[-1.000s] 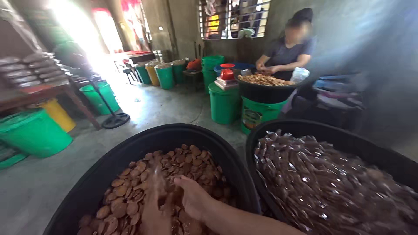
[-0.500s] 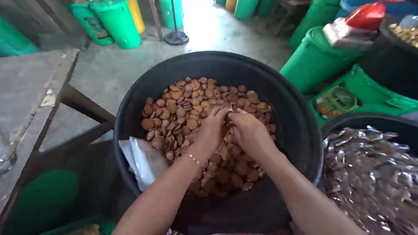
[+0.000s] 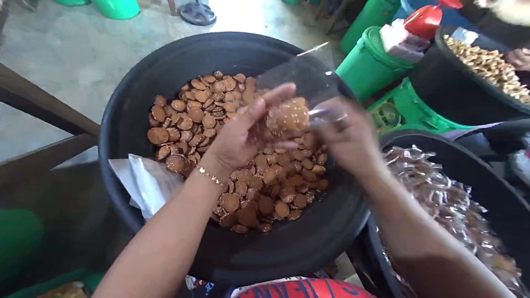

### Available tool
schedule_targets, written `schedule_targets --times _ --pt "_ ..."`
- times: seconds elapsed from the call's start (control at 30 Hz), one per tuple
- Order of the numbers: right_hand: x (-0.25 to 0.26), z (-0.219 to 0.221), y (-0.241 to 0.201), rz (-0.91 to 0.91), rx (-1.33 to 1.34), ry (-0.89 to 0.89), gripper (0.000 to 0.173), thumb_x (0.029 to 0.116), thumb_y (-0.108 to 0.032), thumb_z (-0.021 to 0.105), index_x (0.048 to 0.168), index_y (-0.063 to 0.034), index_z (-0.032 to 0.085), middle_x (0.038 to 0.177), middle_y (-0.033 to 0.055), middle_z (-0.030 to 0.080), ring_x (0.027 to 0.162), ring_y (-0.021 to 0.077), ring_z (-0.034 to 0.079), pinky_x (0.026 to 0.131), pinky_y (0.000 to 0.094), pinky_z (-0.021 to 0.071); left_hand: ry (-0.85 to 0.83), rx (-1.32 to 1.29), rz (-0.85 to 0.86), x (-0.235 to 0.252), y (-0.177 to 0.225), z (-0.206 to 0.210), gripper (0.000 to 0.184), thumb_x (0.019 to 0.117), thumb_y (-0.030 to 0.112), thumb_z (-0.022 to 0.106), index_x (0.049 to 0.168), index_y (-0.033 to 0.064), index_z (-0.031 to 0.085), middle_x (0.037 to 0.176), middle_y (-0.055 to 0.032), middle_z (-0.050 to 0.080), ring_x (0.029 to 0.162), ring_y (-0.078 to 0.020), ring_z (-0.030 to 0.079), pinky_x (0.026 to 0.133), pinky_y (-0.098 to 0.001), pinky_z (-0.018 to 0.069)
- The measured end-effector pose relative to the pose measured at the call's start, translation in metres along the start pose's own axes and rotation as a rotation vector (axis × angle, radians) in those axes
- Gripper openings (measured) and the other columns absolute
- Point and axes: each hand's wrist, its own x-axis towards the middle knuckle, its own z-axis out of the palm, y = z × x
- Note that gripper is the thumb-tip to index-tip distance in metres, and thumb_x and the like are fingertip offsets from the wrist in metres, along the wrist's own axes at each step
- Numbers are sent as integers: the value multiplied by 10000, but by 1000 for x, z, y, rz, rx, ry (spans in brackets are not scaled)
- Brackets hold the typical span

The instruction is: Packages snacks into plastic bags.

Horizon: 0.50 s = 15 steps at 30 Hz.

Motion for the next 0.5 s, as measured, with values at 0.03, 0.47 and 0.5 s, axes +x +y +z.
schedule_targets --times 0.03,0.47,0.5 --pt "-2 16 13 130 -111 -220 238 978 -48 615 1206 7 657 1057 146 697 858 222 696 783 414 600 22 -59 57 2 2 -2 436 1089 407 378 1468 229 502 1448 -65 573 1214 -275 647 875 -449 623" --pt "-6 71 13 127 -409 -887 373 981 -58 619 1338 52 600 1409 287 549 1347 459 503 1118 583 397 55 -104 194 4 16 -5 565 981 -13 465 1516 160 405 1502 -96 517 1267 -272 617 979 -392 581" --pt "-10 78 11 69 -439 -856 337 994 -51 590 1302 86 595 1342 311 583 1284 474 556 1070 584 441 69 -93 199 5 15 -5 522 984 -17 479 1480 144 453 1487 -93 533 1274 -273 613 987 -396 577"
